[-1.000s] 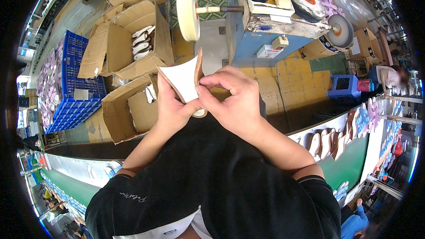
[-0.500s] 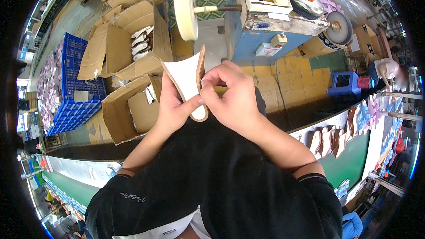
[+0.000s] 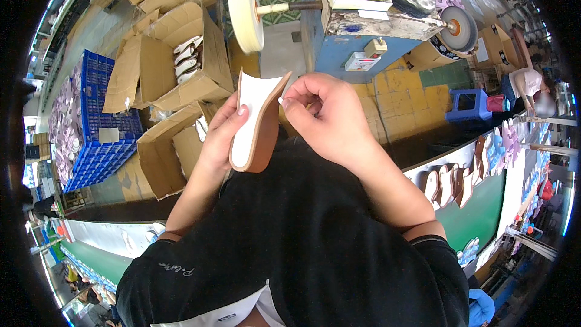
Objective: The person repeatedly picks up shoe sole parts, applies adhesive from a rotating roller, and places them into cardboard boxes. The person handles each part one at a time, turning them over to coat different edges before stacking them in boxes.
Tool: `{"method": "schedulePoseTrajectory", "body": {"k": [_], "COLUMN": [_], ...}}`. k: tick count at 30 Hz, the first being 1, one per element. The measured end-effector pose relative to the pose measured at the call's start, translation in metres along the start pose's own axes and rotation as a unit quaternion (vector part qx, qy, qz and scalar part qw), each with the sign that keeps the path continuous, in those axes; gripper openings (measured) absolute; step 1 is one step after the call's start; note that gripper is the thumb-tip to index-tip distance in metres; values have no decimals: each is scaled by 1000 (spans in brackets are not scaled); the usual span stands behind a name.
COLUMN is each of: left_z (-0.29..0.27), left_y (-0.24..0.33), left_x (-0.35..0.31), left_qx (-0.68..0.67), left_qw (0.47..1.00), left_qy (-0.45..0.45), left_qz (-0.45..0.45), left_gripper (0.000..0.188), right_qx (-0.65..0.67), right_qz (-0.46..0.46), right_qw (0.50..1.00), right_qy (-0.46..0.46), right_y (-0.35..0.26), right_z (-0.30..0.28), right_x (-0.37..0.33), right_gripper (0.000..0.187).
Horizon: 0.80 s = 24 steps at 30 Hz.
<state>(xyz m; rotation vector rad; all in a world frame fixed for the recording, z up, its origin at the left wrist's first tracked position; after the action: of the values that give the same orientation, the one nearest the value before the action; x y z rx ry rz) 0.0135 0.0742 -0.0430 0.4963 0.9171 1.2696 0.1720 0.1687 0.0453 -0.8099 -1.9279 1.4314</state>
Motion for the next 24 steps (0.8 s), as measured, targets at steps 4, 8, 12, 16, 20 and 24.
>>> {"method": "schedulePoseTrajectory", "body": {"k": [4, 8, 12, 16, 20, 24], "left_z": [3, 22, 38, 43, 44, 45], "left_y": [23, 61, 71, 71, 69, 65], "left_x": [-2, -19, -28, -28, -29, -26], "left_qx": [219, 448, 520, 515, 524, 527], "left_qw": [973, 866, 808, 801, 791, 793], "left_qy": [45, 96, 126, 135, 135, 125], "left_qz": [57, 198, 248, 272, 285, 278], "left_gripper": [46, 32, 33, 33, 34, 34], "right_qx": [6, 13, 76, 77, 97, 115], "right_qz": [77, 126, 119, 120, 130, 133], "right_qw": [996, 991, 990, 990, 987, 984], "right_qy": [-37, -43, -26, -17, -10, -13], "right_y": [20, 52, 66, 71, 78, 85], "right_z": [0, 10, 17, 21, 24, 26], "right_x": [-1, 2, 3, 4, 6, 7], "right_gripper": [12, 17, 19, 20, 21, 21]}}
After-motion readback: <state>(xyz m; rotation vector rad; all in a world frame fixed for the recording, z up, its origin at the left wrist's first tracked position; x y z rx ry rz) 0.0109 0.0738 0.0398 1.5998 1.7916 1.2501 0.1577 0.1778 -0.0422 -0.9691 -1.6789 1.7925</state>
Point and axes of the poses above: each hand's wrist, its own x-axis towards the middle knuckle, its own z-axis out of the palm, y = z × x, the point moved 10 cm from there along x, towards the middle knuckle, and after that the axes turned 9 degrees about -z, right-handed, at the moved point
